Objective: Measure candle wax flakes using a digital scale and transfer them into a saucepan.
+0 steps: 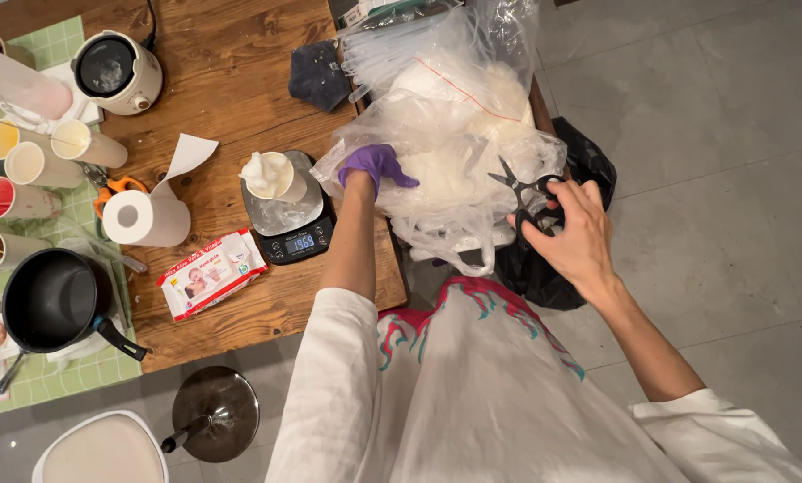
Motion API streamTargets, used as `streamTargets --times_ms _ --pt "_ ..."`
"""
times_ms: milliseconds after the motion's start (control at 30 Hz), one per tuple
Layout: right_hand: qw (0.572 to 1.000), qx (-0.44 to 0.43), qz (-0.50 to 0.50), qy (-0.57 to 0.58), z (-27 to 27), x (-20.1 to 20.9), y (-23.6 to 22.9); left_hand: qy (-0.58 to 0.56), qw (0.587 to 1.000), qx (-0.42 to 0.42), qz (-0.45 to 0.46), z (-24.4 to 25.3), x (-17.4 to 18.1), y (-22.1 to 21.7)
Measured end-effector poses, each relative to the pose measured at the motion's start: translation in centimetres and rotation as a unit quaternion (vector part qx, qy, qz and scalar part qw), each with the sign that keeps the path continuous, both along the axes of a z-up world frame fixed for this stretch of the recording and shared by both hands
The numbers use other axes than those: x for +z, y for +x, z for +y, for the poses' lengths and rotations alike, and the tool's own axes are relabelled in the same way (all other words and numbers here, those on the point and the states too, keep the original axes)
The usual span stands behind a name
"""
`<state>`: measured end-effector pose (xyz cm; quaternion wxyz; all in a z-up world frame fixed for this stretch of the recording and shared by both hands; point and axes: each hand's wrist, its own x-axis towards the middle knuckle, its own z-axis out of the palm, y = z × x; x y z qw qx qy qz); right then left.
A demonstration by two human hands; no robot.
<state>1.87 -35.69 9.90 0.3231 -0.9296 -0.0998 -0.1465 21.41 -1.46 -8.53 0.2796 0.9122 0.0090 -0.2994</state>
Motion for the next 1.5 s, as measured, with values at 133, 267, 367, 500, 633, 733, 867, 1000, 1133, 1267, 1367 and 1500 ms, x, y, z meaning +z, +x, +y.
streamTargets --times_ms 133,267,367,500,633,733,867,1000,1133,1267,1367,1500 --pt "1.000 0.008 0.001 0.007 -0.3 -0.4 0.0 0.025 0.999 -0.018 -0.013 -1.1 2.7 -0.4" --pt "1.000 0.004 -0.010 0.009 -0.8 -0.5 0.2 0.081 0.994 -0.063 -0.035 -2.5 5.1 -0.6" --pt "1.000 -0.004 -0.006 0.014 -0.9 -0.8 0.2 0.054 0.990 0.003 -0.132 -3.0 4.7 -1.4" --pt "1.000 0.013 -0.006 0.012 -0.5 -0.6 0.5 0.105 0.953 0.047 -0.279 -6.2 4.2 -3.0" --pt "0.999 0.031 -0.002 0.016 0.5 0.2 0.7 0.194 0.877 -0.054 -0.435 -6.4 4.8 -4.4" --pt "0.999 0.034 0.005 0.016 0.4 0.2 0.5 0.178 0.810 -0.101 -0.549 -5.5 -0.4 -3.5" --pt "0.999 0.037 0.002 0.015 0.3 -0.2 0.8 0.252 0.765 -0.271 -0.526 -6.9 -1.3 -2.4" --pt "0.999 0.040 -0.009 0.017 -0.1 -0.9 1.0 0.317 0.754 -0.384 -0.428 -8.8 0.1 -2.6" --pt "0.999 0.030 0.000 0.026 -0.3 -0.9 1.2 0.270 0.756 -0.420 -0.423 -9.6 -2.6 -1.3" --pt "0.999 0.028 -0.009 0.029 -0.8 -1.0 1.3 0.197 0.754 -0.473 -0.411 -10.3 -4.4 -0.3" --pt "0.998 0.017 0.005 0.054 -1.3 -1.4 1.4 0.161 0.830 -0.363 -0.392 -7.9 1.8 -2.8" --pt "0.989 0.006 0.059 0.136 -1.5 -2.5 1.1 0.066 0.905 -0.106 -0.406 -3.2 3.9 -4.2"
